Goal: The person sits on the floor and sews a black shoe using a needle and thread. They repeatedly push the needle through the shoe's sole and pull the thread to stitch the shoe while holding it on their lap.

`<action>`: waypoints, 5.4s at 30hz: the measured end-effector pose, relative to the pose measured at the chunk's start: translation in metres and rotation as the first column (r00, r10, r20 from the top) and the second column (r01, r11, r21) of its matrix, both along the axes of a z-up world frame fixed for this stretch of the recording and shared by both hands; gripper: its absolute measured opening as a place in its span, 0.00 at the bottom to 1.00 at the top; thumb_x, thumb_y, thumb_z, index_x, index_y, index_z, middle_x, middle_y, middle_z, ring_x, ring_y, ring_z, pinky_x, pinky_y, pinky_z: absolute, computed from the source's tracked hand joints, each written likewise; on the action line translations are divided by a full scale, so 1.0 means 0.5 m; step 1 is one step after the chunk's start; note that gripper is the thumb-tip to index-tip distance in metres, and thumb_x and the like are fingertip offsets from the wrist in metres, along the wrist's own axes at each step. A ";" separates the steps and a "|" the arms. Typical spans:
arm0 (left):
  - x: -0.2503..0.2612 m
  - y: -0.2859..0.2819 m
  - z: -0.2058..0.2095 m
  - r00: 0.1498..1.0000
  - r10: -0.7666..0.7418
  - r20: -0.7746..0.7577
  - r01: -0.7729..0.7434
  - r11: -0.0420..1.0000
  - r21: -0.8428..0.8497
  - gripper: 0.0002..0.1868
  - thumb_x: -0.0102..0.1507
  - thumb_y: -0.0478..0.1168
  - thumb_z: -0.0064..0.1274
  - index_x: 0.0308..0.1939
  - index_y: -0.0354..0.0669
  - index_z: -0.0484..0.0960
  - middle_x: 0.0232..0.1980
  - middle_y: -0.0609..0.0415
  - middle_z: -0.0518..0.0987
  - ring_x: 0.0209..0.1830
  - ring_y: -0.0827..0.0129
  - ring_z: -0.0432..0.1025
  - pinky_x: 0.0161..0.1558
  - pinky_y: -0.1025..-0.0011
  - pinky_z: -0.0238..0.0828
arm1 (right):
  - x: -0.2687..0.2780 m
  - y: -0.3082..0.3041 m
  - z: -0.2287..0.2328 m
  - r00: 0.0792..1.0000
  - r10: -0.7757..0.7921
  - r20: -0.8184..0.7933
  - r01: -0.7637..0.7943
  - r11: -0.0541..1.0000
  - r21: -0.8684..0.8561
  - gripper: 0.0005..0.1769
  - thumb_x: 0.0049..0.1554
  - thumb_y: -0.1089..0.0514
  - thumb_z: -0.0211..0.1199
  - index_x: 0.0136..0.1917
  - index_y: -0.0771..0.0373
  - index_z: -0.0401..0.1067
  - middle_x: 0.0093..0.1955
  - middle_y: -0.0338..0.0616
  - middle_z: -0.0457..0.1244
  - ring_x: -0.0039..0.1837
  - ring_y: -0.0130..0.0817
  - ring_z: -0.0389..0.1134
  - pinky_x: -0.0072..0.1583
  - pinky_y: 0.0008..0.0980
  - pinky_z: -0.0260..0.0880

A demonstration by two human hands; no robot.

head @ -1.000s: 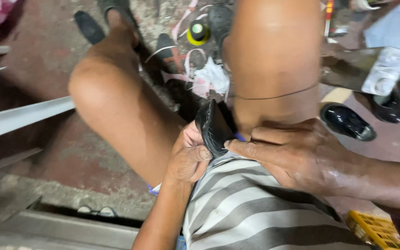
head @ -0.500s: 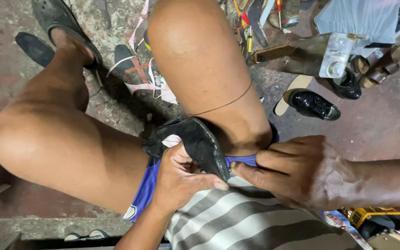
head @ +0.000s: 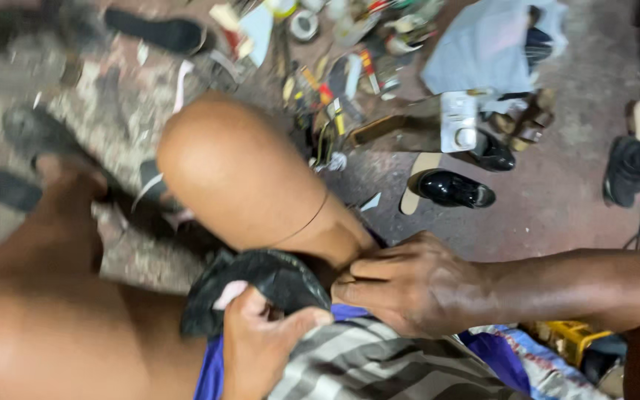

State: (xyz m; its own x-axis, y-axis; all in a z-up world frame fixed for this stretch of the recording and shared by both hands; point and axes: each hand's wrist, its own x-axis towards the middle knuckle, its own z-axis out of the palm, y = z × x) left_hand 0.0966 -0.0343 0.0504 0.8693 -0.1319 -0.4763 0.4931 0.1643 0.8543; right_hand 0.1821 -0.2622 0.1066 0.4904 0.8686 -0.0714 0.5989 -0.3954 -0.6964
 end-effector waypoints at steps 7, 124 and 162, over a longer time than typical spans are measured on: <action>-0.016 -0.003 0.023 0.995 -0.001 -0.095 -0.019 0.978 -0.209 0.11 0.51 0.25 0.70 0.32 0.35 0.82 0.33 0.59 0.82 0.33 0.78 0.74 0.37 0.77 0.72 | -0.018 -0.025 -0.012 0.923 -0.100 -0.372 0.149 0.983 0.105 0.15 0.56 0.65 0.61 0.57 0.62 0.77 0.52 0.44 0.72 0.51 0.40 0.77 0.50 0.34 0.79; 0.021 0.089 0.007 0.799 -0.403 0.446 -0.143 0.593 0.793 0.09 0.66 0.37 0.58 0.43 0.37 0.76 0.41 0.47 0.78 0.40 0.57 0.77 0.37 0.61 0.74 | 0.091 -0.049 -0.069 0.749 -0.302 -0.590 0.247 0.953 -0.174 0.09 0.55 0.66 0.65 0.50 0.65 0.79 0.40 0.39 0.72 0.41 0.23 0.70 0.44 0.26 0.73; 0.033 0.080 -0.083 0.986 -0.119 0.116 0.100 0.982 0.159 0.12 0.61 0.32 0.60 0.24 0.36 0.77 0.21 0.61 0.74 0.22 0.83 0.65 0.26 0.76 0.64 | 0.079 -0.010 0.004 0.965 -0.162 -0.208 0.156 0.987 -0.045 0.18 0.53 0.66 0.65 0.57 0.58 0.74 0.43 0.41 0.71 0.43 0.31 0.75 0.42 0.32 0.76</action>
